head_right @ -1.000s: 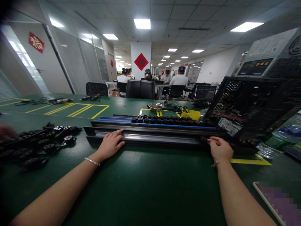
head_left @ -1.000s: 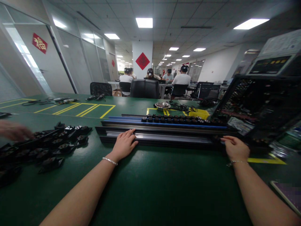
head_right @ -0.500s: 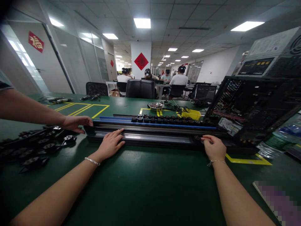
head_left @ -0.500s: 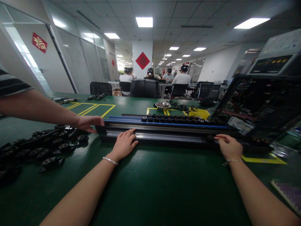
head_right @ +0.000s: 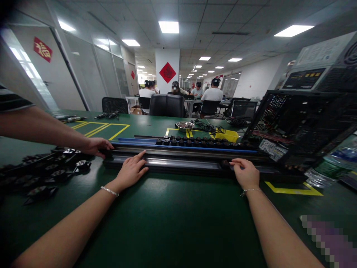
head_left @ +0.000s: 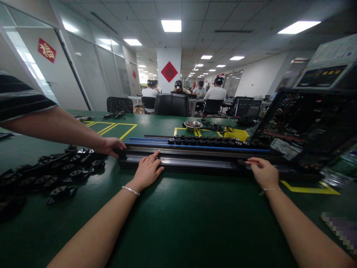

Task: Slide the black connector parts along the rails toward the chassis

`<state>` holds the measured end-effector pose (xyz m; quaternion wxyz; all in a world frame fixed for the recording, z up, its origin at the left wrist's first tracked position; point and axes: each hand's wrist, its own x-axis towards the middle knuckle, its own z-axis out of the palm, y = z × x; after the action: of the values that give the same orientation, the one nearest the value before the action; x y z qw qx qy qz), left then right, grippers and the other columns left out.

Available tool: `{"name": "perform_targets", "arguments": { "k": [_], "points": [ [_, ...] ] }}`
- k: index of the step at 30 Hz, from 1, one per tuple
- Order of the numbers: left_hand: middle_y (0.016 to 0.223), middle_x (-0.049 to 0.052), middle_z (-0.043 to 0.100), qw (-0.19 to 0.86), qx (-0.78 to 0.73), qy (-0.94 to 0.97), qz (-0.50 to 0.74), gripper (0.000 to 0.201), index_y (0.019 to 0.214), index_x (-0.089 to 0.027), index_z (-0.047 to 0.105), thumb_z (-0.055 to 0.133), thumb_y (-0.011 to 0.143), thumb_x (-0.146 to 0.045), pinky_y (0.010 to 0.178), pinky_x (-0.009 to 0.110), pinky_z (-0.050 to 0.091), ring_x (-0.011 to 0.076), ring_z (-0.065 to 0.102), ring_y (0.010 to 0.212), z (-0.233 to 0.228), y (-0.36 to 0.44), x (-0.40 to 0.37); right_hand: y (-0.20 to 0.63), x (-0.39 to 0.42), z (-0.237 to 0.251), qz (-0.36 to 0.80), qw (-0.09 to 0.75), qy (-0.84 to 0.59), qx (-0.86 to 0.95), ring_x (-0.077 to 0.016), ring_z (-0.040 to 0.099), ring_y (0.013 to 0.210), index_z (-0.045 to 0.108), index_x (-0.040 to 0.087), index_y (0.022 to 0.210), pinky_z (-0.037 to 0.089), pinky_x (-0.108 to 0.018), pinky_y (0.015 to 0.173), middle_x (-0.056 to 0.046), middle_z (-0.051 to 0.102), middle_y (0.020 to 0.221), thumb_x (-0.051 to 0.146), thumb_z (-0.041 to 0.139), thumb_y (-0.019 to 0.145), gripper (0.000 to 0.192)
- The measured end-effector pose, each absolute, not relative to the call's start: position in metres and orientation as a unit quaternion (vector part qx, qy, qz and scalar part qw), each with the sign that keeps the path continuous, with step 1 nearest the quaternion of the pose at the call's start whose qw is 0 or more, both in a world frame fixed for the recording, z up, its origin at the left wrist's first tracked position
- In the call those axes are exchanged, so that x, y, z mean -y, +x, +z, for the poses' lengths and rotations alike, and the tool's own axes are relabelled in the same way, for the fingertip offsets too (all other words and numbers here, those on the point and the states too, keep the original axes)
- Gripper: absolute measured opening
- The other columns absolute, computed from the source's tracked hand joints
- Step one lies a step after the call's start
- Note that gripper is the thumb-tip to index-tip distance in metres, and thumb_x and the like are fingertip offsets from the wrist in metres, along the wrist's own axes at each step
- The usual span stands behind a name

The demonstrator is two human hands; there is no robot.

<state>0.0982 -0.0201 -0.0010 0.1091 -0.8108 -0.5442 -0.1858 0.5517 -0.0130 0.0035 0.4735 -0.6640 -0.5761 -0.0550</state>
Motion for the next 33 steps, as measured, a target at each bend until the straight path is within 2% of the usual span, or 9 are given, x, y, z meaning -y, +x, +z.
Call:
{"name": "perform_targets", "arguments": {
  "k": [3, 10, 16, 23, 33],
  "points": [
    [0.146, 0.006, 0.032, 0.107, 0.547, -0.809, -0.186, 0.022, 0.094, -0.024, 0.057, 0.043, 0.086, -0.039, 0.097, 0.045, 0.032, 0.0246, 0.043, 0.122, -0.001, 0.098, 0.02, 0.549, 0.012, 0.004, -0.051, 0.473, -0.662, 0.58, -0.0239, 0.061, 0.092, 0.065, 0.022, 0.076, 0.044, -0.039, 0.087, -0.005, 0.07, 0.08, 0.032, 0.045, 0.068, 0.024],
    [0.111, 0.006, 0.059, 0.103, 0.546, -0.813, -0.171, 0.027, 0.094, -0.023, 0.058, 0.042, 0.086, -0.044, 0.089, 0.042, 0.036, 0.0238, 0.05, 0.107, 0.005, 0.1, 0.021, 0.547, 0.015, 0.007, -0.048, 0.476, -0.662, 0.577, -0.0234, 0.063, 0.086, 0.066, 0.021, 0.076, 0.045, -0.037, 0.082, -0.004, 0.07, 0.077, 0.031, 0.045, 0.068, 0.024],
    [0.085, 0.004, 0.066, 0.094, 0.534, -0.83, -0.131, 0.041, 0.077, -0.021, 0.058, 0.031, 0.089, -0.05, 0.075, 0.035, 0.04, 0.0201, 0.058, 0.084, 0.016, 0.103, 0.026, 0.544, 0.021, 0.014, -0.012, 0.455, -0.697, 0.554, -0.0201, 0.062, 0.065, 0.066, 0.021, 0.078, 0.044, -0.031, 0.06, -0.003, 0.07, 0.072, 0.03, 0.044, 0.067, 0.026],
    [0.082, 0.004, 0.066, 0.087, 0.532, -0.829, -0.15, 0.04, 0.075, -0.023, 0.062, 0.037, 0.086, -0.053, 0.073, 0.032, 0.041, 0.0192, 0.058, 0.081, 0.018, 0.102, 0.03, 0.535, 0.025, 0.021, 0.016, 0.469, -0.681, 0.562, -0.0204, 0.062, 0.067, 0.065, 0.02, 0.073, 0.045, -0.032, 0.065, -0.003, 0.068, 0.064, 0.032, 0.044, 0.066, 0.025],
    [0.082, 0.003, 0.066, 0.104, 0.536, -0.827, -0.131, 0.04, 0.077, -0.023, 0.061, 0.036, 0.086, -0.053, 0.068, 0.03, 0.042, 0.0192, 0.059, 0.081, 0.018, 0.099, 0.033, 0.529, 0.028, 0.031, 0.063, 0.433, -0.686, 0.581, -0.0177, 0.057, 0.055, 0.066, 0.019, 0.071, 0.042, -0.029, 0.056, -0.003, 0.066, 0.06, 0.036, 0.043, 0.063, 0.029]
  ]
}}
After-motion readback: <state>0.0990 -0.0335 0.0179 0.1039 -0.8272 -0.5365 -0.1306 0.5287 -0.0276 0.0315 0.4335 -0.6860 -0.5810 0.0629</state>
